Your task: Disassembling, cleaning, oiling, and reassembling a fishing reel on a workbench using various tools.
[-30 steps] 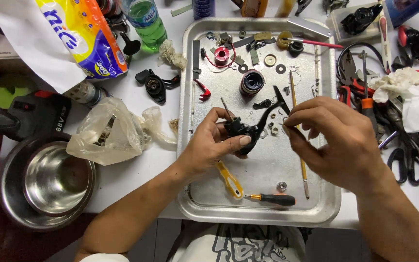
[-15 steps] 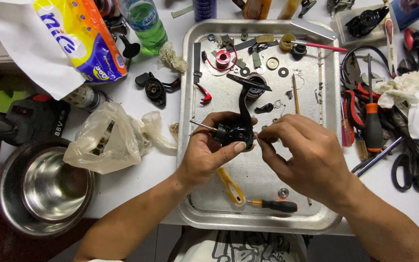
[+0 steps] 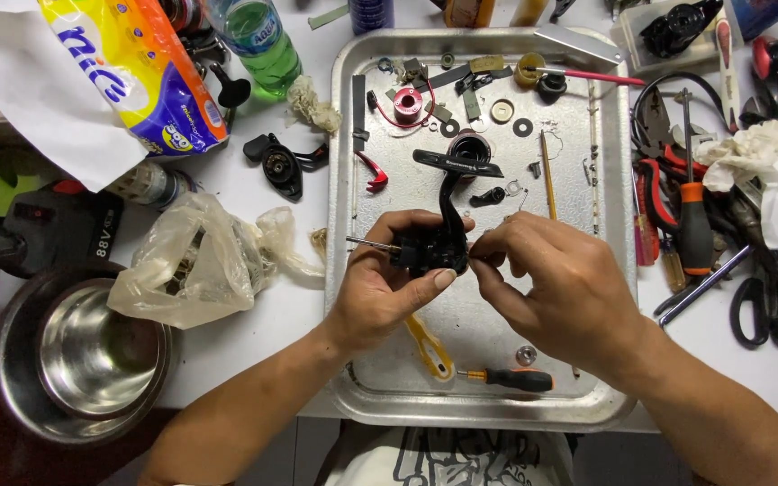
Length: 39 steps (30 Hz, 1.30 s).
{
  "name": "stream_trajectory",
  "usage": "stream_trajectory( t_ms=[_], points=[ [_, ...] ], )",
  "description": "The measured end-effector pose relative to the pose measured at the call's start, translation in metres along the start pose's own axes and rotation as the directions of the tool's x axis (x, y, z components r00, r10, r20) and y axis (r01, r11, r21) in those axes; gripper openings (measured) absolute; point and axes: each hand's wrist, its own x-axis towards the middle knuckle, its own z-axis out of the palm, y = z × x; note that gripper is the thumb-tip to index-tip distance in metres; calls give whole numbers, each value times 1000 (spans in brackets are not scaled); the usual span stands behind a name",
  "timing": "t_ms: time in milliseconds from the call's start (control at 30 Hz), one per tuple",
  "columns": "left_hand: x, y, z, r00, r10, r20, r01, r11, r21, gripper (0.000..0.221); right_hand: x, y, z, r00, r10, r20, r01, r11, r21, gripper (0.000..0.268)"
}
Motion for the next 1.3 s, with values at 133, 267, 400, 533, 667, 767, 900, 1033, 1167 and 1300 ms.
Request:
stream_trajectory(
  t_ms=[133,267,400,533,667,767,900,1033,1167,1300],
  points=[
    [0,2,-2,999,4,34,-3,999,-41,36,-2,3,-1,991,131,41,-134,987,91,9],
    [1,3,-4,994,30,103,-23,997,-69,35,0,8,-1,956,275,100,-290,935,205,16],
    [2,3,-4,994,25,107,-18,998,-62,35,0,11,0,929,342,140,-369,887,279,14],
    [1,1,-5,996,-6,90,13,997,-71,36,3,12,-1,931,330,157,-364,870,333,12],
    [-1,-2,-5,989,-145,11,145,974,-175,41,2,19,2,915,348,202,-402,813,420,13],
    [0,-1,-4,978,-208,-26,195,949,-247,42,5,18,-1,900,360,245,-435,775,459,13],
    [1,0,-3,982,-188,-24,180,963,-203,41,7,16,-2,871,403,280,-491,722,487,11],
    [1,0,-4,989,-149,-16,147,984,-96,42,7,17,-1,845,445,296,-535,707,463,12],
    [0,-2,-5,980,-193,-39,189,979,-78,46,7,18,0,859,420,293,-512,730,452,13],
    [-1,-3,-5,978,-204,-45,199,976,-86,47,7,20,-1,845,424,327,-533,722,442,13]
  ],
)
